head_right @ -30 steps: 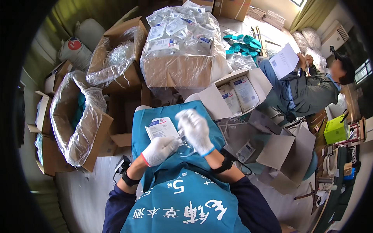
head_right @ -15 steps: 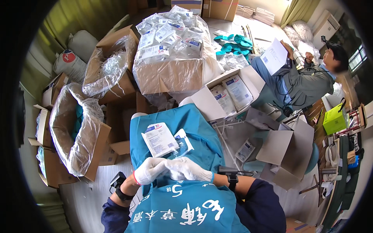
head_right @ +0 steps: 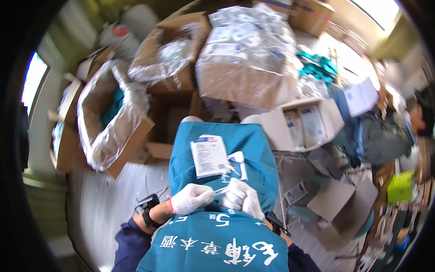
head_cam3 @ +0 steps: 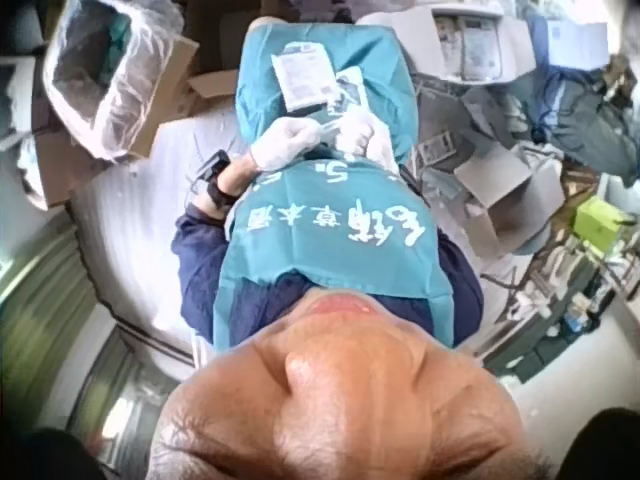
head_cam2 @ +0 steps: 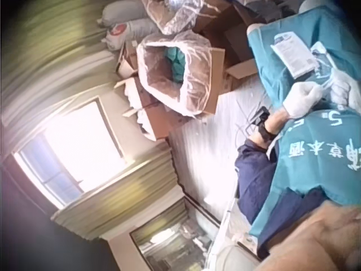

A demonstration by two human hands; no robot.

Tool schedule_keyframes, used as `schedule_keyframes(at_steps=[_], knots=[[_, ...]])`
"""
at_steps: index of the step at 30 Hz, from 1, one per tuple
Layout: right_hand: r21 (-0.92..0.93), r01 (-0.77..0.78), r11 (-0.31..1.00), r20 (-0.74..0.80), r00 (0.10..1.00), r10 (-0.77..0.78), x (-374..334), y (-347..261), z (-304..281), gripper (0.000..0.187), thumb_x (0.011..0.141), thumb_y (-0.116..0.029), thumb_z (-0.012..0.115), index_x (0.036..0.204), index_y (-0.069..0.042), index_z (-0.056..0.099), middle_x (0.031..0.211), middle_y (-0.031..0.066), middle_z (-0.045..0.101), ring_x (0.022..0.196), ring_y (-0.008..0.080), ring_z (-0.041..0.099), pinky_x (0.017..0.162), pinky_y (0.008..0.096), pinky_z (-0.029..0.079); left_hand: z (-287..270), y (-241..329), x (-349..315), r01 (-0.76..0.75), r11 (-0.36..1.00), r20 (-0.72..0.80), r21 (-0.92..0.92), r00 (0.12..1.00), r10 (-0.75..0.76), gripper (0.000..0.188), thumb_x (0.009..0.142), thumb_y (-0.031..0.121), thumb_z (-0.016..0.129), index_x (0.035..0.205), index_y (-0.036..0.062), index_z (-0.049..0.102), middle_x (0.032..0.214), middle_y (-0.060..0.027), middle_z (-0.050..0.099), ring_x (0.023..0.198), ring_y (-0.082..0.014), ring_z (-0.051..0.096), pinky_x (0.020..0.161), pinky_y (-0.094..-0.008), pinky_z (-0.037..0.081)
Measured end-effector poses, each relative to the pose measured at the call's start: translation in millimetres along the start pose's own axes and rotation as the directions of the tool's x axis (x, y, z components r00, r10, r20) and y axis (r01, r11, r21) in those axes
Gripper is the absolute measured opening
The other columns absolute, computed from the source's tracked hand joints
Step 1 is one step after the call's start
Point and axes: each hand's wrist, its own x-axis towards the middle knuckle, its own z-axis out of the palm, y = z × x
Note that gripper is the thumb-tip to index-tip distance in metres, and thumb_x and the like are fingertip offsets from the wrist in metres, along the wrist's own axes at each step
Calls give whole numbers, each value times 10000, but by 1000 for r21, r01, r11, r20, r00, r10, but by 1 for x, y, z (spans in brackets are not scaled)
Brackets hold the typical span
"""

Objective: The person sits on the floor and repeatedly packs teal face masks into small white paper bags. They fold the masks, place them inside the bags, and tie the bags closed with white strings. The person works continuously on their lap, surrounded by cardboard boxes and packaging materials.

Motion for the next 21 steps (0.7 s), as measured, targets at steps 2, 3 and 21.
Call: schedule_keyframes(at_steps=[2,3,21], knots=[[21,78,997,-16,997,-77,-3,6,8,403,1016,-178,449,629,-209,342,543,-78,246,466,85,228,466,265,233,-3,1,-5,21,1000,25,-9,999,-20,347,1037,249,516,761,46,574,679,65,483,627,-32,409,561,-232,345],[86,62,994,63,996,-68,2,6,0,387,1019,-163,447,646,-207,351,537,-87,258,445,73,235,431,256,222,-5,2,-11,49,997,6,-54,999,-49,344,1035,248,517,763,44,574,681,65,488,629,-31,417,564,-231,352],[-173,250,953,-318,901,-295,68,-57,-13,525,1055,-430,447,613,-152,386,620,15,489,513,139,453,415,277,329,-233,-43,81,115,954,-883,277,422,206,675,949,320,610,1497,24,350,1259,-268,633,1041,-316,685,877,-330,540]])
